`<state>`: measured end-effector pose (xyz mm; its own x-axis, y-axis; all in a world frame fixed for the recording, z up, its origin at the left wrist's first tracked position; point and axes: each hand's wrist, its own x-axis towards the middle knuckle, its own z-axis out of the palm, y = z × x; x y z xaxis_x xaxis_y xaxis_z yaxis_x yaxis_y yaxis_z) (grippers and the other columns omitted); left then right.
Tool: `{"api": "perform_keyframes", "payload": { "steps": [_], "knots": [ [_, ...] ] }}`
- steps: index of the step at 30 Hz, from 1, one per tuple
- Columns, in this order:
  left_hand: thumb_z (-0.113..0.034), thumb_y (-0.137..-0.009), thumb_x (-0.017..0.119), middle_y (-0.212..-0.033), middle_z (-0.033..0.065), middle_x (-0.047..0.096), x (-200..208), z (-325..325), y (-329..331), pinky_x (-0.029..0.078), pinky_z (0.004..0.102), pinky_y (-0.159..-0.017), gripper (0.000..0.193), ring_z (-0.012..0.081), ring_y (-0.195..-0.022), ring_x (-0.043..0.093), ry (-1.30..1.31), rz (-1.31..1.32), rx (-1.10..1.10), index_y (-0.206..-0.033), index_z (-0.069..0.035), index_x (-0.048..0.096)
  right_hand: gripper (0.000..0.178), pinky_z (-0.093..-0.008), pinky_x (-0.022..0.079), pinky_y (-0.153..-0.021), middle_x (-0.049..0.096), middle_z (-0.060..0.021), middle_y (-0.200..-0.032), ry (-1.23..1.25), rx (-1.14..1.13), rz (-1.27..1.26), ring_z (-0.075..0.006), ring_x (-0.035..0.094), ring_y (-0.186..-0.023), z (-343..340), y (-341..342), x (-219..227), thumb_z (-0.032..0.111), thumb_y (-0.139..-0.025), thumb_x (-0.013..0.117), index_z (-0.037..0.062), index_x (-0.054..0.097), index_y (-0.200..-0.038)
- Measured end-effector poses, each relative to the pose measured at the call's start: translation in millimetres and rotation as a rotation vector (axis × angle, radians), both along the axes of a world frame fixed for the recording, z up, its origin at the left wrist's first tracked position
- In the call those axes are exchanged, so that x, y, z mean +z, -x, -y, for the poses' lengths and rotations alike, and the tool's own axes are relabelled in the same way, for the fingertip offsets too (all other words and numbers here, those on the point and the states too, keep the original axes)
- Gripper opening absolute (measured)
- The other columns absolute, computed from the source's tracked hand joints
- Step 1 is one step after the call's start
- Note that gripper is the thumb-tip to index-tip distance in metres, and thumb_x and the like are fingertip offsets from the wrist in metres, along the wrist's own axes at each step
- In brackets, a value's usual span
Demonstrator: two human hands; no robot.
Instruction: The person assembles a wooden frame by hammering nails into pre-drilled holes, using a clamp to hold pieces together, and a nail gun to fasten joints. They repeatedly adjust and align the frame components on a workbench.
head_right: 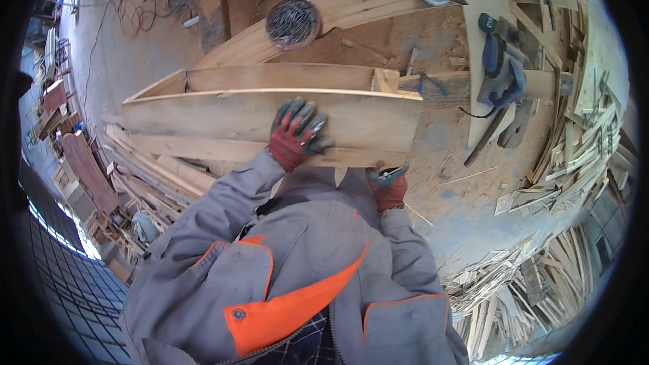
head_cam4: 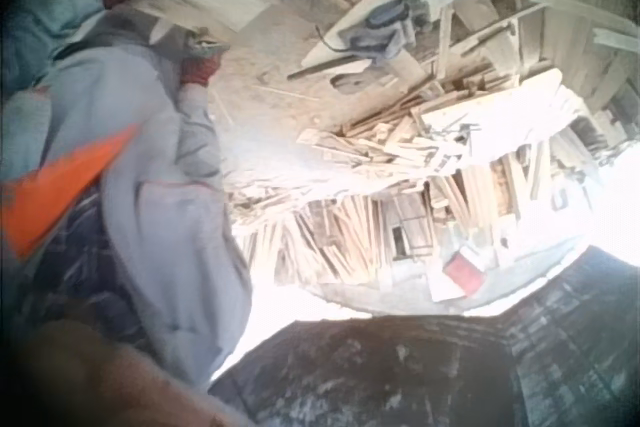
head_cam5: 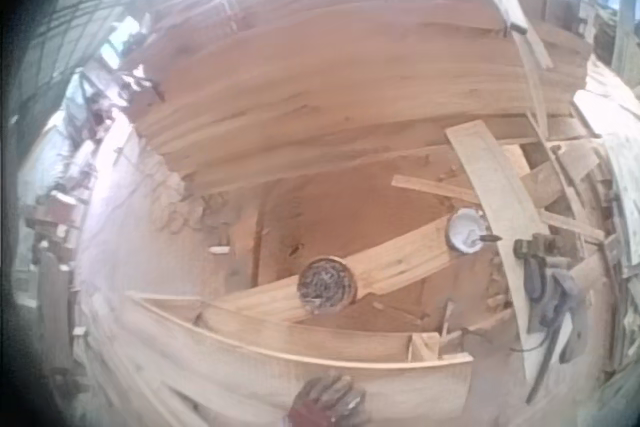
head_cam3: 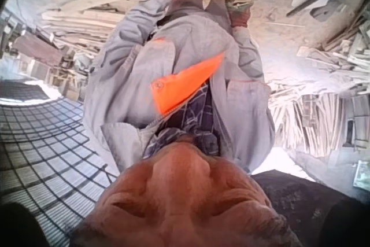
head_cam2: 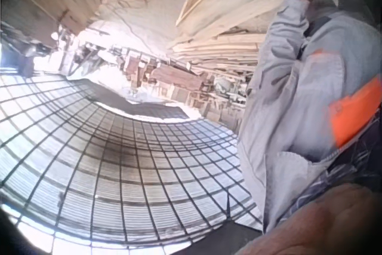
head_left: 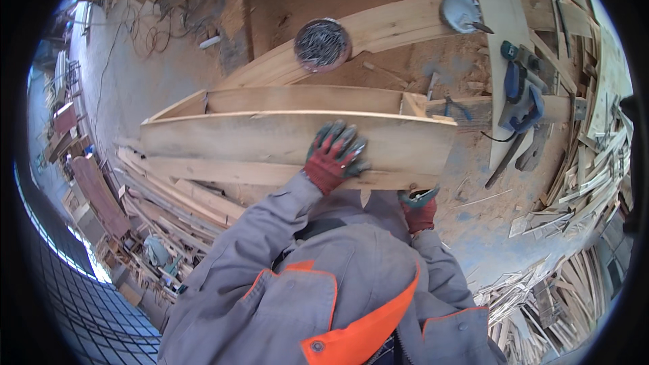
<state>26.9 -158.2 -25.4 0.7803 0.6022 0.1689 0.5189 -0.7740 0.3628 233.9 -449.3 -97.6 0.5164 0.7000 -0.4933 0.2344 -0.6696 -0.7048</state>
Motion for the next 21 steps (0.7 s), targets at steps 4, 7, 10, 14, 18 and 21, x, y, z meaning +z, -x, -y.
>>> {"api": "perform_keyframes", "payload": {
  "steps": [4, 7, 10, 14, 18, 21],
  "knots": [
    [-0.053, -0.089, 0.073, -0.152, 0.0114, 0.052, -9.5, 2.3, 0.3, 0.035, 0.0554, -0.121, 0.059, 0.0361, -0.144, 0.045, 0.011, 0.000, -0.004, -0.137, -0.020, 0.063, 0.067, -0.0394, 0.058, -0.086, 0.073, -0.0073, -0.115, 0.087, 0.066, 0.066, -0.0256, 0.071, -0.101, -1.0, -5.8, -2.9, 0.031, -0.078, 0.092, 0.0059, 0.058, -0.130],
    [-0.052, -0.089, 0.072, -0.152, 0.0108, 0.052, -7.7, 2.9, -0.5, 0.035, 0.0534, -0.121, 0.058, 0.0347, -0.143, 0.046, 0.024, 0.015, 0.007, -0.137, -0.021, 0.062, 0.074, -0.0409, 0.057, -0.091, 0.073, -0.0103, -0.121, 0.071, 0.102, 0.054, -0.0308, 0.071, -0.109, -3.2, -11.5, 1.8, 0.037, -0.078, 0.092, 0.0049, 0.056, -0.134],
    [-0.052, -0.089, 0.072, -0.151, 0.0099, 0.053, -4.6, 2.9, 0.3, 0.033, 0.0530, -0.122, 0.059, 0.0343, -0.144, 0.046, 0.053, 0.003, 0.005, -0.137, -0.020, 0.061, 0.070, -0.0410, 0.057, -0.091, 0.073, -0.0108, -0.121, 0.136, 0.238, 0.175, -0.0312, 0.070, -0.111, -5.8, -14.4, 6.4, 0.038, -0.079, 0.090, 0.0044, 0.058, -0.131],
    [-0.052, -0.089, 0.073, -0.151, 0.0099, 0.053, -4.6, 2.2, -1.6, 0.033, 0.0532, -0.122, 0.059, 0.0345, -0.144, 0.046, 0.030, 0.046, 0.009, -0.137, -0.020, 0.061, 0.070, -0.0395, 0.057, -0.089, 0.073, -0.0115, -0.118, 0.033, 0.238, 0.215, -0.0321, 0.071, -0.108, -10.2, -15.0, 8.8, 0.041, -0.079, 0.090, 0.0043, 0.058, -0.129],
    [-0.053, -0.088, 0.074, -0.151, 0.0099, 0.053, -5.7, 0.6, 0.6, 0.034, 0.0537, -0.121, 0.059, 0.0343, -0.144, 0.046, 0.008, 0.091, 0.015, -0.136, -0.021, 0.062, 0.069, -0.0403, 0.056, -0.090, 0.074, -0.0116, -0.117, 0.168, 0.067, 0.020, -0.0312, 0.071, -0.109, -13.7, -14.7, 7.3, 0.040, -0.080, 0.089, 0.0037, 0.057, -0.129],
    [-0.054, -0.087, 0.075, -0.151, 0.0093, 0.052, -0.4, -0.5, -0.9, 0.034, 0.0545, -0.121, 0.059, 0.0342, -0.143, 0.046, 0.018, 0.076, 0.034, -0.134, -0.021, 0.064, 0.067, -0.0408, 0.056, -0.091, 0.074, -0.0107, -0.116, 0.171, 0.089, 0.012, -0.0306, 0.071, -0.108, -13.6, -14.2, 8.3, 0.039, -0.081, 0.089, 0.0034, 0.058, -0.128]
  ]
}}
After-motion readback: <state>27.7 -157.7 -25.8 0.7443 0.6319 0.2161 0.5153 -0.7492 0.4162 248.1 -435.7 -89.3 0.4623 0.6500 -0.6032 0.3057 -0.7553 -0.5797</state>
